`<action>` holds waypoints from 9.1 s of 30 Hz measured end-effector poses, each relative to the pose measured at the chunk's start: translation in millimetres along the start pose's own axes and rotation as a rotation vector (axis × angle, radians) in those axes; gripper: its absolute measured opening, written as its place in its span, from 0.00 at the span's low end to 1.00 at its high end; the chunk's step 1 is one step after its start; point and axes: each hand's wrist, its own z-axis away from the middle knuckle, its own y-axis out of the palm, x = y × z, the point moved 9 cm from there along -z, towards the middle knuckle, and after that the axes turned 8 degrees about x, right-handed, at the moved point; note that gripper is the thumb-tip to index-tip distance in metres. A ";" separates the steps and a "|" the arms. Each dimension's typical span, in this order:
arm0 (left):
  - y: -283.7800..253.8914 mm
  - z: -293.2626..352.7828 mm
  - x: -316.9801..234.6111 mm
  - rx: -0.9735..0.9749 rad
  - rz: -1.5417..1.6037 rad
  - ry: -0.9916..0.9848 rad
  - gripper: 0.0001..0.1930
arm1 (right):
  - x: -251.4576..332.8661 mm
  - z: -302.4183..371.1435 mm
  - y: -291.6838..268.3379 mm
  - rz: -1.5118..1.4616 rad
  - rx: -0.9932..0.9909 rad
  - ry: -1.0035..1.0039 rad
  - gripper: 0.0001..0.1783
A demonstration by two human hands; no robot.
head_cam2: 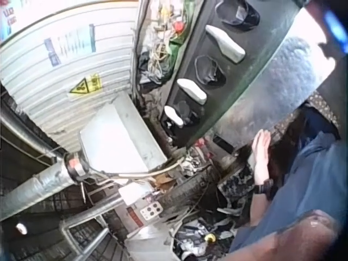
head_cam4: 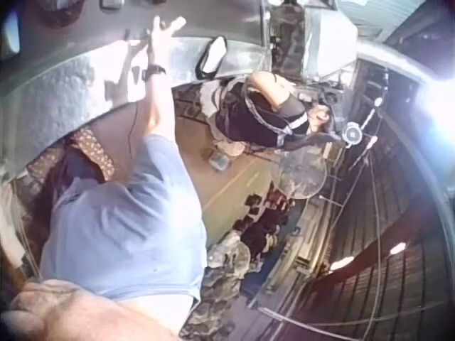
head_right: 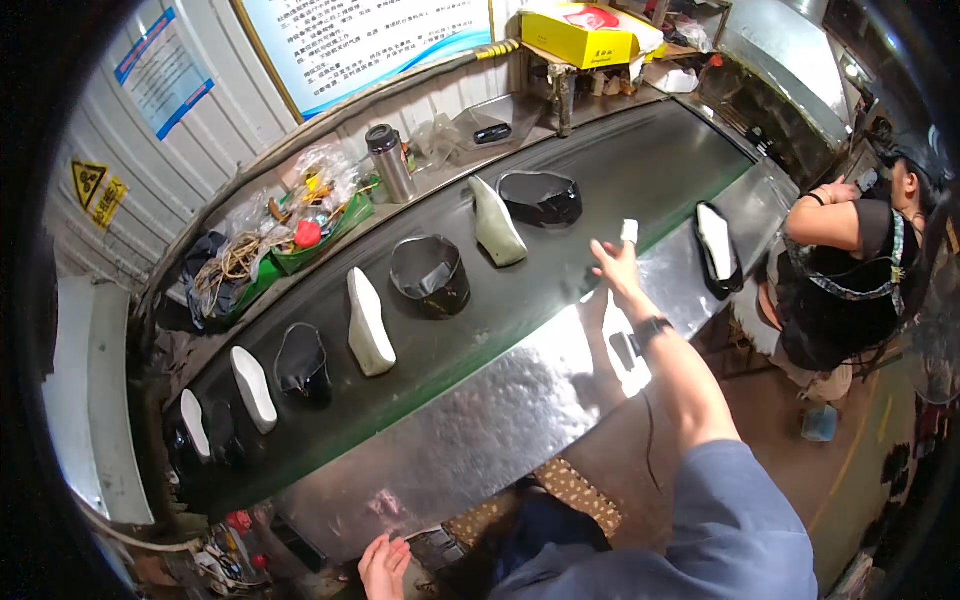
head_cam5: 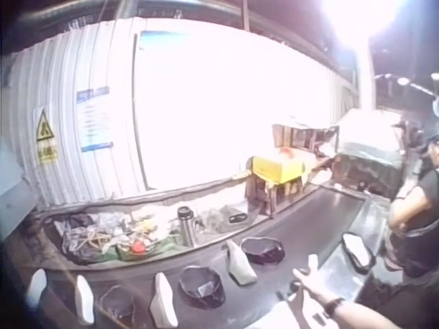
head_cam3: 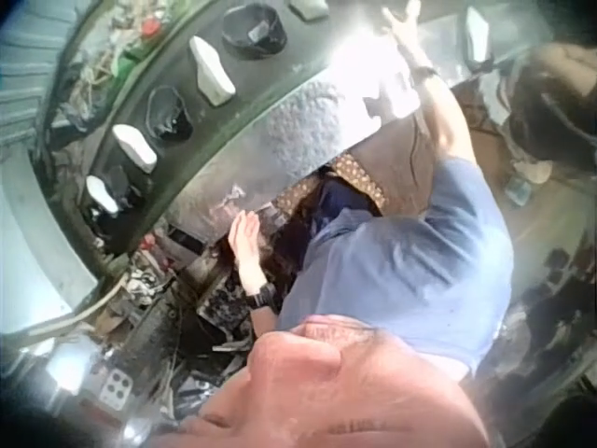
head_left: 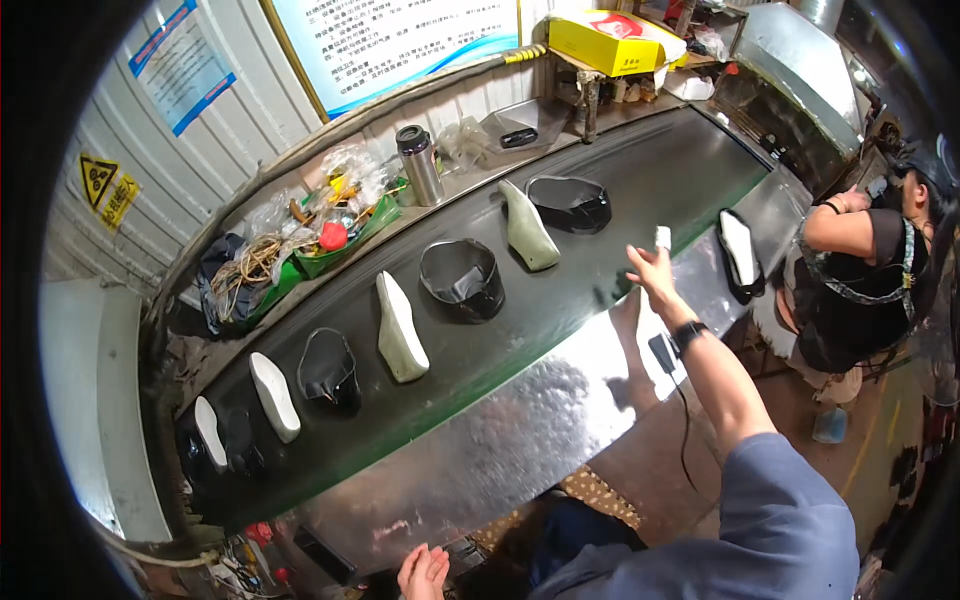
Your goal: Operating a toe-lasting machine to shape shoe uppers onto lasts in a factory production line.
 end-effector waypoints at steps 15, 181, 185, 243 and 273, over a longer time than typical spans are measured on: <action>-35.0 -14.4 12.0 -0.101 -0.299 -0.117 0.17 | 77.6 -174.2 102.7 -0.330 -0.086 -0.214 0.25; -631.4 475.5 146.7 -0.811 1.142 0.985 0.18 | 17.1 1276.4 560.9 0.160 2.025 0.437 0.28; -628.2 479.8 136.4 -0.784 1.133 0.925 0.15 | 7.0 1276.4 566.3 0.080 1.957 0.600 0.26; -585.3 409.1 256.1 -0.960 -0.790 -0.035 0.20 | -64.7 1135.8 633.7 0.026 2.284 0.323 0.40; -504.0 677.1 149.1 -1.048 0.768 1.270 0.29 | 114.3 1205.4 339.0 -0.295 3.001 -0.837 0.60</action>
